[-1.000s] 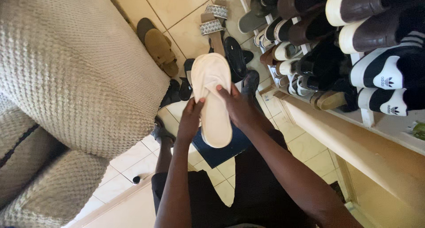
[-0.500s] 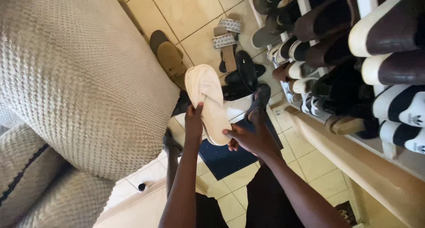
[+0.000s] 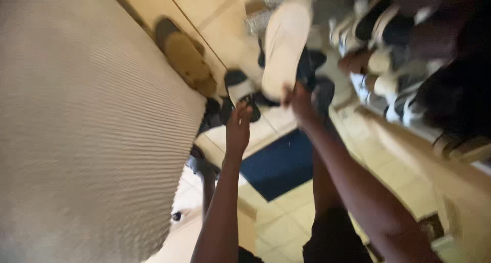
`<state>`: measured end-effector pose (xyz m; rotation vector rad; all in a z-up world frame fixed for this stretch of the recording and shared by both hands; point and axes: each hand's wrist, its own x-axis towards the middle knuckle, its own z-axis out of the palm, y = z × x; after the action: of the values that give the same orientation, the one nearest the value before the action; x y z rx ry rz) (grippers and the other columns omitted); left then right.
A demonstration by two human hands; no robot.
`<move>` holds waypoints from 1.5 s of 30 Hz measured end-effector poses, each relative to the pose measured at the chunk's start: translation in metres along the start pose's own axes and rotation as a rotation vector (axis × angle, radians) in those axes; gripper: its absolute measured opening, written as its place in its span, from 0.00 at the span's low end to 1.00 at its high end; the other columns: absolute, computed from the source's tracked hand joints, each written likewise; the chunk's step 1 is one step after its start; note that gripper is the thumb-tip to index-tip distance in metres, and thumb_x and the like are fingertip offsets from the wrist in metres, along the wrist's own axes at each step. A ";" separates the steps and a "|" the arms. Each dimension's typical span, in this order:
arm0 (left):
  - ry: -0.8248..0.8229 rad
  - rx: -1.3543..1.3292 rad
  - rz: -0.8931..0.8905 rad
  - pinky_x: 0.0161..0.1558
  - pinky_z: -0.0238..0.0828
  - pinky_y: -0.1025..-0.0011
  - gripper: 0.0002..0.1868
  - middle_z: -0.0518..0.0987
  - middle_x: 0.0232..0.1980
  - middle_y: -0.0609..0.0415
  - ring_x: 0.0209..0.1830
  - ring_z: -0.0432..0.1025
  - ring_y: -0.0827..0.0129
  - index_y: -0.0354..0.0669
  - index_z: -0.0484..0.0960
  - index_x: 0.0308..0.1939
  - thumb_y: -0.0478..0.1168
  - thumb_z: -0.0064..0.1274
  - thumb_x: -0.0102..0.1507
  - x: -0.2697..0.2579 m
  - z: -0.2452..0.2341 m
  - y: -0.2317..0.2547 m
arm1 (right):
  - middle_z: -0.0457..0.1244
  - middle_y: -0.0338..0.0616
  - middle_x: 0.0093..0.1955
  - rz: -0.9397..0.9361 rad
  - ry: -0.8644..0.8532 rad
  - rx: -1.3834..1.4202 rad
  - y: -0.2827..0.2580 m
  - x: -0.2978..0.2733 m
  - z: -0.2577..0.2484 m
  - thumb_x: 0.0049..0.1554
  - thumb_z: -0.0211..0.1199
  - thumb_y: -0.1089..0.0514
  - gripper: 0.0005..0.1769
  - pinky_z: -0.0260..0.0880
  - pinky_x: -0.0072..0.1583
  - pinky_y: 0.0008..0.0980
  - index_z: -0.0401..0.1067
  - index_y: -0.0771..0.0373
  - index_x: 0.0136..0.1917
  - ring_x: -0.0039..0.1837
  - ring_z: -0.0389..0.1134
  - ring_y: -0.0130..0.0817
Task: The person removes various shoes from a white multi-tier shoe rack and places them on the tiled floor. They then pick up the shoes one by one and return them to the rack, arranging them neatly. The person handles sneakers, sandals, and slippers during the process.
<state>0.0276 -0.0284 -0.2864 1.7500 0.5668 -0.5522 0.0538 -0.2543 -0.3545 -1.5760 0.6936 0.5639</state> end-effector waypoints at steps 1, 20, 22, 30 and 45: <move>-0.005 -0.040 0.045 0.52 0.70 0.77 0.24 0.83 0.51 0.52 0.51 0.77 0.72 0.36 0.78 0.63 0.52 0.50 0.72 0.017 0.017 -0.008 | 0.62 0.40 0.31 0.039 0.018 0.002 0.005 0.034 -0.022 0.69 0.55 0.44 0.18 0.64 0.36 0.30 0.67 0.61 0.56 0.31 0.64 0.28; -0.339 -0.124 -0.202 0.41 0.72 0.76 0.15 0.81 0.43 0.58 0.40 0.73 0.77 0.41 0.79 0.57 0.43 0.51 0.70 0.082 0.063 -0.068 | 0.68 0.46 0.43 -0.311 0.309 0.633 0.112 0.278 -0.142 0.60 0.68 0.49 0.18 0.71 0.42 0.34 0.69 0.57 0.58 0.42 0.71 0.36; -0.351 -0.224 -0.120 0.43 0.72 0.77 0.14 0.82 0.46 0.60 0.44 0.74 0.80 0.39 0.77 0.56 0.42 0.50 0.71 0.084 0.060 -0.071 | 0.69 0.47 0.47 -0.236 0.279 0.720 0.091 0.265 -0.131 0.63 0.66 0.45 0.22 0.72 0.46 0.34 0.69 0.63 0.59 0.46 0.72 0.38; -0.320 -0.287 -0.207 0.37 0.69 0.76 0.15 0.81 0.42 0.55 0.37 0.72 0.77 0.34 0.77 0.56 0.39 0.49 0.69 0.097 0.065 -0.069 | 0.69 0.48 0.46 -0.040 0.333 0.612 0.070 0.196 -0.104 0.62 0.55 0.39 0.24 0.70 0.43 0.30 0.69 0.59 0.58 0.42 0.70 0.34; -0.214 0.234 -0.133 0.46 0.75 0.63 0.14 0.84 0.46 0.44 0.45 0.81 0.57 0.40 0.79 0.54 0.42 0.53 0.67 0.088 0.043 -0.167 | 0.70 0.56 0.51 0.436 -0.042 0.731 0.186 0.159 0.012 0.66 0.60 0.50 0.18 0.77 0.54 0.40 0.66 0.66 0.59 0.54 0.75 0.49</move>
<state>-0.0133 -0.0247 -0.4759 1.8507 0.4840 -0.9188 0.0322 -0.2711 -0.5981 -0.7319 1.0743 0.5678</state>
